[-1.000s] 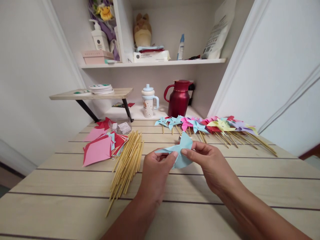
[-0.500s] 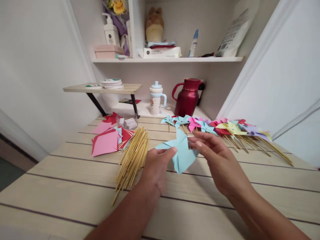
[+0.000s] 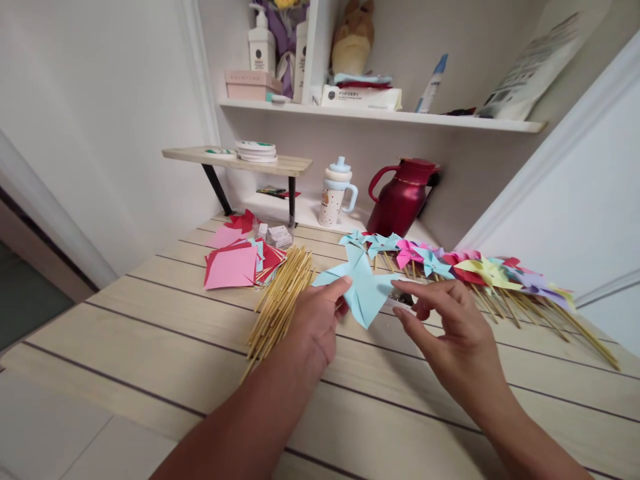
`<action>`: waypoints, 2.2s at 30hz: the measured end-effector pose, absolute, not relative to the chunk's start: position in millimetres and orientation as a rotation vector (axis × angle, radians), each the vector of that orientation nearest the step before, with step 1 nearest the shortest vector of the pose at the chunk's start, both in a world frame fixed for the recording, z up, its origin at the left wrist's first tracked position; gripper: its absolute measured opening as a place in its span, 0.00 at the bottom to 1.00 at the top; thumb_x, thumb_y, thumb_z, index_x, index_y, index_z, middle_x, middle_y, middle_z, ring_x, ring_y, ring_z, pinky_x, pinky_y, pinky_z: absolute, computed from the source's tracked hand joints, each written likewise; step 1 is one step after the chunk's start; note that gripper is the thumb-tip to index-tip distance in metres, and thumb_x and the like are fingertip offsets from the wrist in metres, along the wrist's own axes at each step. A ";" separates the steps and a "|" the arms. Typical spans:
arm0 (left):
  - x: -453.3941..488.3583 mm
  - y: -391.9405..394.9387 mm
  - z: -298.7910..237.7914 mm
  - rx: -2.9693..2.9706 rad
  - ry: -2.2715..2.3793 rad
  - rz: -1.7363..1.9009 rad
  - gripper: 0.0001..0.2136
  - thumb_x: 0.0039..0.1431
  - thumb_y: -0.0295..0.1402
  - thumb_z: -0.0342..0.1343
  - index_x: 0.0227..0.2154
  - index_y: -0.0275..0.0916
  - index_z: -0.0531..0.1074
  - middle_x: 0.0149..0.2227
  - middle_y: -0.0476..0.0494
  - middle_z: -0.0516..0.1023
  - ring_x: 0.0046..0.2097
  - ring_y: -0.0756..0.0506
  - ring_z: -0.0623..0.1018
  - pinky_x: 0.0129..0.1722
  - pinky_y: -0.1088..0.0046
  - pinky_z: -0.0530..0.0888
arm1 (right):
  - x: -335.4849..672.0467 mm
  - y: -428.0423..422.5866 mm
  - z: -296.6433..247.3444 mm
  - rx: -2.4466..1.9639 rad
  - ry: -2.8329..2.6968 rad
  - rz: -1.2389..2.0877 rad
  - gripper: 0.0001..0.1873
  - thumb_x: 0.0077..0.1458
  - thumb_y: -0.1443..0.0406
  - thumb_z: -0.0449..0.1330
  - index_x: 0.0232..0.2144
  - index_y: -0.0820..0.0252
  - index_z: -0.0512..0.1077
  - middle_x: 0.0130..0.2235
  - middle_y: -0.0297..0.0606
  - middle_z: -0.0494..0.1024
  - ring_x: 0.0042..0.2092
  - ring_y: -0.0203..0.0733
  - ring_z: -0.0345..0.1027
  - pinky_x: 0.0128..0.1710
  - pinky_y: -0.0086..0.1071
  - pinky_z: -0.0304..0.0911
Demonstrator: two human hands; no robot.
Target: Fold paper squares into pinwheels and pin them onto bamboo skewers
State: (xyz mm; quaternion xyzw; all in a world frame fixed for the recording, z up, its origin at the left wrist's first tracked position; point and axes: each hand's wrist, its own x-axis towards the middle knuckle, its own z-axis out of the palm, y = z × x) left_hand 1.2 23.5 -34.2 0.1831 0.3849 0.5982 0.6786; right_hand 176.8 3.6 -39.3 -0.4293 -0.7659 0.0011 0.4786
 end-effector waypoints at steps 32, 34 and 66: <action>16.3 1.9 -21.1 0.716 0.921 1.345 0.07 0.45 0.32 0.68 0.30 0.38 0.83 0.32 0.44 0.84 0.35 0.45 0.80 0.42 0.70 0.72 | 169.0 -2.7 -34.1 -1.179 -1.641 0.154 0.05 0.55 0.60 0.66 0.27 0.51 0.78 0.30 0.33 0.67 0.30 0.37 0.61 0.29 0.34 0.60; 16.5 2.5 -22.6 0.716 0.923 1.339 0.08 0.44 0.32 0.69 0.31 0.38 0.83 0.34 0.43 0.84 0.35 0.45 0.80 0.42 0.70 0.73 | 169.0 -3.2 -33.6 -1.188 -1.620 0.158 0.06 0.55 0.60 0.66 0.26 0.52 0.77 0.29 0.33 0.67 0.30 0.37 0.61 0.29 0.33 0.59; 20.5 -1.0 -17.0 0.833 1.008 1.350 0.05 0.46 0.31 0.65 0.28 0.36 0.80 0.28 0.45 0.81 0.30 0.49 0.76 0.32 0.75 0.70 | 167.1 -3.8 -30.2 -1.137 -1.646 0.063 0.05 0.54 0.63 0.66 0.26 0.52 0.77 0.29 0.33 0.66 0.31 0.38 0.61 0.26 0.32 0.58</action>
